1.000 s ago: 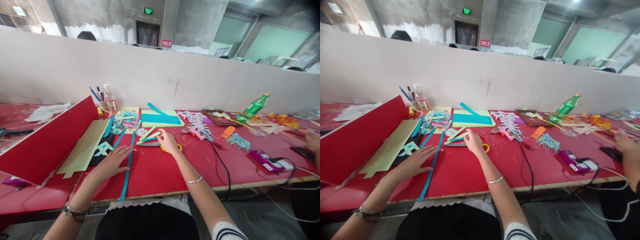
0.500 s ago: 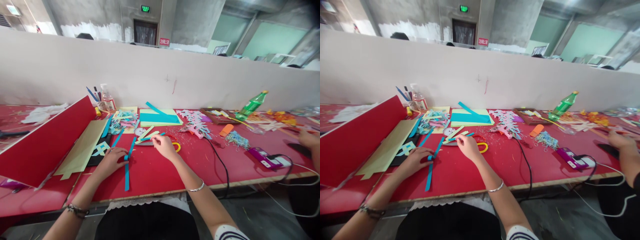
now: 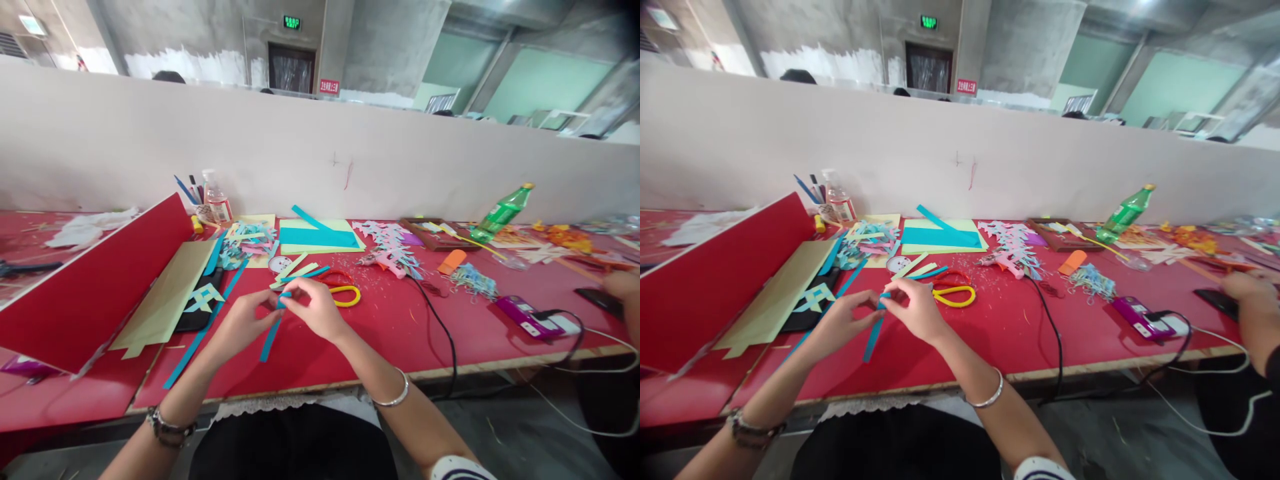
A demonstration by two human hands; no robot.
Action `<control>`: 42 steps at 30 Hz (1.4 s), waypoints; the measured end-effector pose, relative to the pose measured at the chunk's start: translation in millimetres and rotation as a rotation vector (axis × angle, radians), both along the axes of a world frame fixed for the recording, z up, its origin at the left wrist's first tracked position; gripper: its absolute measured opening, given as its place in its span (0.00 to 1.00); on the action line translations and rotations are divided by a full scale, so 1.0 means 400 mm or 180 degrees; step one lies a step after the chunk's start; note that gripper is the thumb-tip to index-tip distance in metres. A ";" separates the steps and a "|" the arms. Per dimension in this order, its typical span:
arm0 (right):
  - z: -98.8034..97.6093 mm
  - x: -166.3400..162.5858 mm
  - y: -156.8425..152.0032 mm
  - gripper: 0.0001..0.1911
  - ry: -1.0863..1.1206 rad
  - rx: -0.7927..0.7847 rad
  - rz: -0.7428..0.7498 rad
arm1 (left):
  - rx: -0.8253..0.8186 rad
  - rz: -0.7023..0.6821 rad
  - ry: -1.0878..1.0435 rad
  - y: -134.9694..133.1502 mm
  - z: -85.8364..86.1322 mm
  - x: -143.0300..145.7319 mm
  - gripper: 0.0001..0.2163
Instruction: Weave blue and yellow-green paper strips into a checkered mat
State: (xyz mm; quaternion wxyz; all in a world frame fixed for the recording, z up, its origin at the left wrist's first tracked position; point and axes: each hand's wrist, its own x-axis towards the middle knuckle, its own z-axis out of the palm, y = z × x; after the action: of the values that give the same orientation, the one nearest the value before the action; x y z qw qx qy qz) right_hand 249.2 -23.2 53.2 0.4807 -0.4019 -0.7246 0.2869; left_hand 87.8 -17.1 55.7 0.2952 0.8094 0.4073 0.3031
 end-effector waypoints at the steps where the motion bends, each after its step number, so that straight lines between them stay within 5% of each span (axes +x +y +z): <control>1: 0.001 0.006 0.000 0.06 0.0170 -0.0056 -0.0087 | -0.0274 -0.0008 -0.0240 -0.004 0.001 0.006 0.09; 5: 0.000 0.036 0.005 0.09 0.0783 -0.0375 -0.0309 | -0.1009 -0.0029 -0.0709 -0.014 -0.001 0.023 0.12; 8: 0.004 0.063 0.000 0.09 0.0649 -0.0263 -0.0439 | -0.0902 0.0056 -0.0570 -0.016 0.000 0.025 0.12; 13: 0.038 0.089 -0.041 0.23 -0.1230 0.0698 -0.0452 | -0.0255 0.0022 0.0056 -0.024 0.007 0.021 0.12; 17: 0.042 0.083 -0.060 0.08 -0.1950 0.0563 0.0048 | -0.0020 -0.0193 0.0337 -0.028 0.010 0.022 0.11; 31: 0.014 0.101 -0.036 0.12 -0.1061 -0.0102 -0.0450 | -0.0234 0.0359 -0.0030 -0.025 -0.002 0.010 0.15; 42: -0.001 0.115 -0.030 0.15 -0.0717 -0.0388 -0.0253 | -0.1336 -0.0205 -0.0974 -0.038 0.007 0.015 0.20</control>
State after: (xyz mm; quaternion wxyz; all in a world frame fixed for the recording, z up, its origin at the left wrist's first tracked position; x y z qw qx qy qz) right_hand 295.1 -35.3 53.0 0.3820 -0.4885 -0.7387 0.2641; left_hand 93.8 -32.5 58.7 0.5243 0.6877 0.3860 0.3213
